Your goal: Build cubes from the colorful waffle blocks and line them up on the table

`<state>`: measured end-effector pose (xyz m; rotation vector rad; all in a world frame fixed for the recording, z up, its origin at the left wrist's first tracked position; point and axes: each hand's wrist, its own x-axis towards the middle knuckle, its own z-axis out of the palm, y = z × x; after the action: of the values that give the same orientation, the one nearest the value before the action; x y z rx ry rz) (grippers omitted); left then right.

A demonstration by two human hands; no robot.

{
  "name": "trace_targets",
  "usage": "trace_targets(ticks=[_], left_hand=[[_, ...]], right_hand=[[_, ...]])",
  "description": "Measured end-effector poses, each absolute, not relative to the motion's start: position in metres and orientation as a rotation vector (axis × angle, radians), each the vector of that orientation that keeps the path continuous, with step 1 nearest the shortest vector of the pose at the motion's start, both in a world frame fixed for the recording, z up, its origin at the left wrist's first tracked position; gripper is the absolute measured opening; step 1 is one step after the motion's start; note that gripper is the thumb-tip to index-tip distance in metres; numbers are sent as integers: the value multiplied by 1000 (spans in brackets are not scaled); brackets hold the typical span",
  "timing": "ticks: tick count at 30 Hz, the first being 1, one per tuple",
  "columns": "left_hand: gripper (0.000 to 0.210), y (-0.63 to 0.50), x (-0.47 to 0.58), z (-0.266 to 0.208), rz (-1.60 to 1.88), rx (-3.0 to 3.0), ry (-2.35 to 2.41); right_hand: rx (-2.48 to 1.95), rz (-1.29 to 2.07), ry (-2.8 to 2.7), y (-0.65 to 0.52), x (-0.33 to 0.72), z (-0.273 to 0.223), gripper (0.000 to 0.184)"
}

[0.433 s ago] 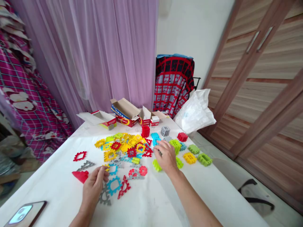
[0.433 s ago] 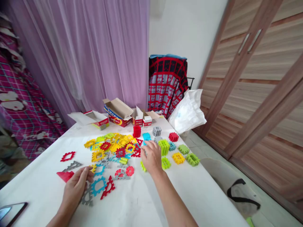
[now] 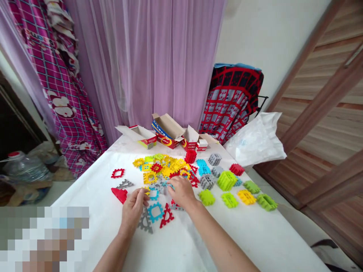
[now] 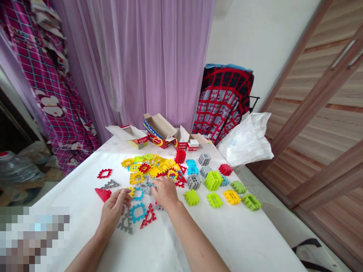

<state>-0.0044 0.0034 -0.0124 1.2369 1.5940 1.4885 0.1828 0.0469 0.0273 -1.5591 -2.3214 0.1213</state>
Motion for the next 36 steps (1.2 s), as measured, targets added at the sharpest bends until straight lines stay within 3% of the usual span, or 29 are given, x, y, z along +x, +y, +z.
trace_targets(ticks=[8,20,26,36], left_hand=[[55,3,-5,-11,1470,1164,1496],[56,5,-6,-14,1465,1107,1462],[59,6,-5,-13,1462,1109,1473],[59,5,-5,-13,1444,1113,1487]], right_hand=[[-1656,97,-2441,53,142,26,35],[-1546,181,-2367,52,155,23,21],[-1823,35,-2153,71,185,27,31],[-1642,209,-2092,61,191,15,31]])
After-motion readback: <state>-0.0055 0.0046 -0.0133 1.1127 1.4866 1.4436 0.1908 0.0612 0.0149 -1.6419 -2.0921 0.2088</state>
